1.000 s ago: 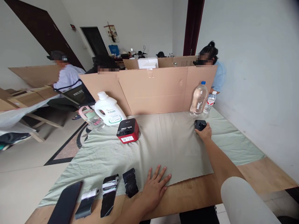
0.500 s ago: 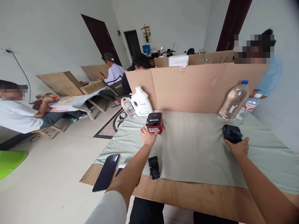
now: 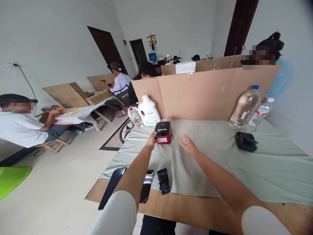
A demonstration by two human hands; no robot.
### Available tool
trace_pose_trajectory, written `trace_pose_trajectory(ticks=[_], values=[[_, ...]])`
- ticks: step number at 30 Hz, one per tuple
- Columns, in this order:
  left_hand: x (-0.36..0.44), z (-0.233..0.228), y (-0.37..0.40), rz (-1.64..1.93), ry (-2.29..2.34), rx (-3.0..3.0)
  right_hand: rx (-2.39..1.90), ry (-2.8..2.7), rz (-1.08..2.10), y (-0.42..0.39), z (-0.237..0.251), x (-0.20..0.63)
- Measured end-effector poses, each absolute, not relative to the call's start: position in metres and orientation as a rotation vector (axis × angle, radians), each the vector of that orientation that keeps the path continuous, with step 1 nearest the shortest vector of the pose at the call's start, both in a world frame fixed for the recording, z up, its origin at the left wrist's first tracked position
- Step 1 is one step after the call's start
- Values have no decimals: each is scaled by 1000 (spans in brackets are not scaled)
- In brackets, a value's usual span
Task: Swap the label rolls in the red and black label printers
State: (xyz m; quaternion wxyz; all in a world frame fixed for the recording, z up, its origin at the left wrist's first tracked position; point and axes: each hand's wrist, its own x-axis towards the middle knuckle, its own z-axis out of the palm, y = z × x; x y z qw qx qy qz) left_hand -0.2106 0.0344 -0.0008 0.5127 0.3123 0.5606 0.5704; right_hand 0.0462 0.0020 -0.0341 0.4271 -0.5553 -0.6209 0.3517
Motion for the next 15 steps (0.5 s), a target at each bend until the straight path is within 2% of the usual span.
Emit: trace_pose_trajectory(ticks=[4, 7, 11, 15], values=[[-213, -1, 39, 1272, 1383, 775, -1357, -1337, 1201, 26, -20, -27], [-211, 1, 36, 1225, 1376, 785, -1318, -1278, 1224, 32, -15, -51], [-194, 11, 17, 1250, 1293, 917, -1265, -1277, 1212, 17, -13, -48], [-154, 20, -17, 1338, 1185, 1030, -1159, -1301, 1136, -20, -8, -2]])
